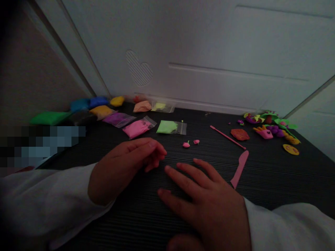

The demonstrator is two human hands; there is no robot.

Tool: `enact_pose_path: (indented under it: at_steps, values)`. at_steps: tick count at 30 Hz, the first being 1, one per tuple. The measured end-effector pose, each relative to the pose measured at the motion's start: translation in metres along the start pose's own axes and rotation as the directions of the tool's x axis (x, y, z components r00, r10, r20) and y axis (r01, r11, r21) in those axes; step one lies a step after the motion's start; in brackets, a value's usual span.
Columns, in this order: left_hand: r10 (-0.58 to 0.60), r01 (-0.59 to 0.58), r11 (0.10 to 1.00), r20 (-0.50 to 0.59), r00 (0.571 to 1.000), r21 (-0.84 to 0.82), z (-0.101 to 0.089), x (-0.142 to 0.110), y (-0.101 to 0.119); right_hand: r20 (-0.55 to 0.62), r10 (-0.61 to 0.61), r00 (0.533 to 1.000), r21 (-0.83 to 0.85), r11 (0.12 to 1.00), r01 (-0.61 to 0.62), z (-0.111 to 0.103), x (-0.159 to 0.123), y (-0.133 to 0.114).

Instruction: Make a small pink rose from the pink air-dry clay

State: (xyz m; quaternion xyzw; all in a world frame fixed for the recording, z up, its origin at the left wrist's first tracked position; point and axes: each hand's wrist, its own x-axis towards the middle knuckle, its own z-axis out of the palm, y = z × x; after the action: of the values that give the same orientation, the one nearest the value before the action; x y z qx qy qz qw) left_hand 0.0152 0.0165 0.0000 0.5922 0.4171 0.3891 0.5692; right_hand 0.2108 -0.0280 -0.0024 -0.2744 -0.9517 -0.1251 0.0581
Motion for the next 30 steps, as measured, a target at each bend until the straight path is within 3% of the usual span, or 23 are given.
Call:
enact_pose_path:
  at_steps: [3,8,13,17,21,26,30]
  values:
    - [0.000,0.000,1.000,0.005,1.000,0.001,0.0000,-0.0001,-0.0002,0.023,0.140,0.990,0.050,0.989,-0.141,0.0016,-0.0025,0.0014]
    - [-0.003,0.003,1.000,0.014,1.000,0.013,-0.0009,-0.0006,-0.0012,-0.020,-0.046,0.999,-0.006,0.999,0.046,0.0009,-0.0017,-0.0008]
    - [0.005,-0.006,0.999,0.008,1.000,0.036,-0.0002,-0.0016,0.0006,0.027,0.119,0.993,0.053,0.991,-0.120,0.0009,-0.0006,0.0014]
    - [-0.001,0.001,0.999,0.016,1.000,0.039,0.0001,-0.0015,0.0016,-0.022,-0.074,0.997,0.016,0.997,0.075,0.0012,-0.0006,0.0003]
    - [0.001,-0.002,0.999,0.002,1.000,0.040,-0.0003,-0.0009,0.0010,0.029,0.144,0.989,0.065,0.987,-0.146,0.0005,-0.0008,-0.0004]
    - [-0.016,0.015,0.999,0.024,1.000,0.035,-0.0008,-0.0013,-0.0001,0.020,-0.007,1.000,0.074,0.997,0.005,-0.0004,-0.0003,-0.0026]
    - [-0.004,0.002,0.998,0.022,1.000,0.057,-0.0004,-0.0020,0.0007,0.057,0.145,0.988,0.092,0.985,-0.149,0.0016,-0.0002,-0.0028]
